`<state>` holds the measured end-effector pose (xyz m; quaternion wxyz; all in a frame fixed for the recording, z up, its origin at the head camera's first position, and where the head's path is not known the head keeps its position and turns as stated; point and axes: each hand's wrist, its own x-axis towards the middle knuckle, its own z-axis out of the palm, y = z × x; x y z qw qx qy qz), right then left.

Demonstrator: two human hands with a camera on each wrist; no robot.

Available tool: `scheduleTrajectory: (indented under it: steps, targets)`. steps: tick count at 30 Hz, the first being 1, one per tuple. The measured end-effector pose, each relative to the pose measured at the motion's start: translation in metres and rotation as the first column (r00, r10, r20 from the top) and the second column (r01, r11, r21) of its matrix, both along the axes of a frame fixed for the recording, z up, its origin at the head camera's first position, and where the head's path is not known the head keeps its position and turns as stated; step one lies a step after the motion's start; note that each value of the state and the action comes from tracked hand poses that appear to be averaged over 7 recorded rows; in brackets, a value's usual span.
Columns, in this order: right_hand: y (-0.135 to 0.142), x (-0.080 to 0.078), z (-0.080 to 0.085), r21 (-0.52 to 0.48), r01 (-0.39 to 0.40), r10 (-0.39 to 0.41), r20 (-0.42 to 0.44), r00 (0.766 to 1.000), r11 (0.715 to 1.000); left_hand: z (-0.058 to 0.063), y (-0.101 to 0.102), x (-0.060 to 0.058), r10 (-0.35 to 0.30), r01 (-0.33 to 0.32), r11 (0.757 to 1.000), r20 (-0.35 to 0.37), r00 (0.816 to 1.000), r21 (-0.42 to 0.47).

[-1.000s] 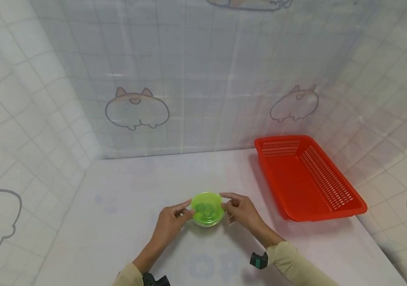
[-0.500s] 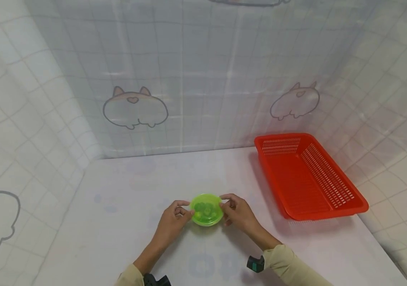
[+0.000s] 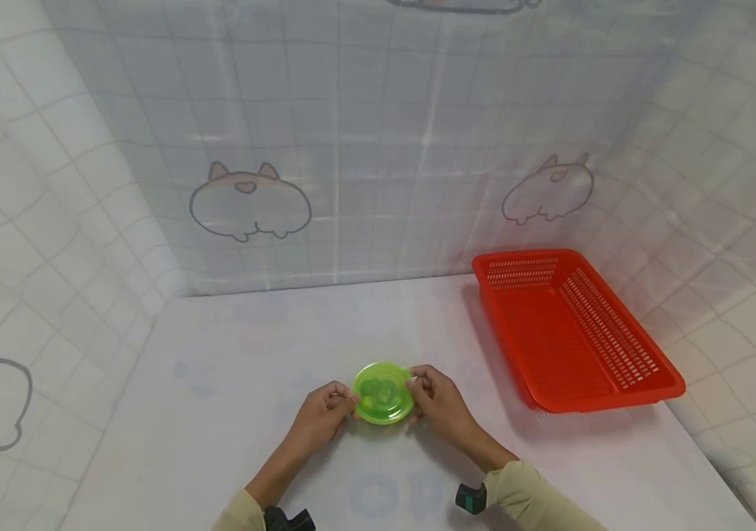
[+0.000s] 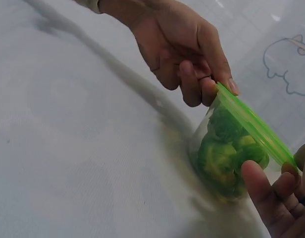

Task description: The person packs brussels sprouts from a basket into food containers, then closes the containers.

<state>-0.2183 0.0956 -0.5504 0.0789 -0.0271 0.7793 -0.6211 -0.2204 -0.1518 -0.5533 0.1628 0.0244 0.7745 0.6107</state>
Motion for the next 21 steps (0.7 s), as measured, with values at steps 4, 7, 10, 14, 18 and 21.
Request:
scheduleTrajectory:
  steps: [4, 7, 10, 14, 18, 21]
  targets:
    - [-0.001, 0.001, -0.002, -0.045, -0.002, 0.002, 0.012, 1.000, 0.999, -0.001, -0.002, 0.001, -0.014, 0.013, 0.998, 0.023, 1.000, 0.056]
    - [-0.001, 0.000, -0.002, -0.071, -0.006, 0.008, 0.026, 1.000, 0.997, -0.002, -0.003, 0.001, -0.016, 0.013, 0.997, 0.036, 0.999, 0.070]
    - [-0.001, 0.001, -0.001, -0.079, -0.006, 0.008, 0.035, 0.999, 0.997, -0.004, -0.004, 0.001, -0.011, 0.008, 0.997, 0.037, 0.999, 0.080]
    - [0.000, 0.003, -0.003, -0.050, 0.008, -0.006, 0.041, 0.999, 0.999, -0.010, -0.003, 0.003, 0.005, -0.009, 0.995, 0.036, 0.999, 0.101]
    - [0.002, 0.004, -0.006, 0.026, 0.017, -0.018, 0.033, 0.999, 1.000, -0.013, -0.002, 0.006, 0.039, -0.039, 0.996, 0.010, 0.999, 0.074]
    - [0.005, 0.003, -0.002, 0.097, 0.040, -0.039, -0.010, 0.999, 0.994, -0.008, -0.002, 0.005, 0.070, -0.072, 0.997, -0.045, 0.996, -0.037]
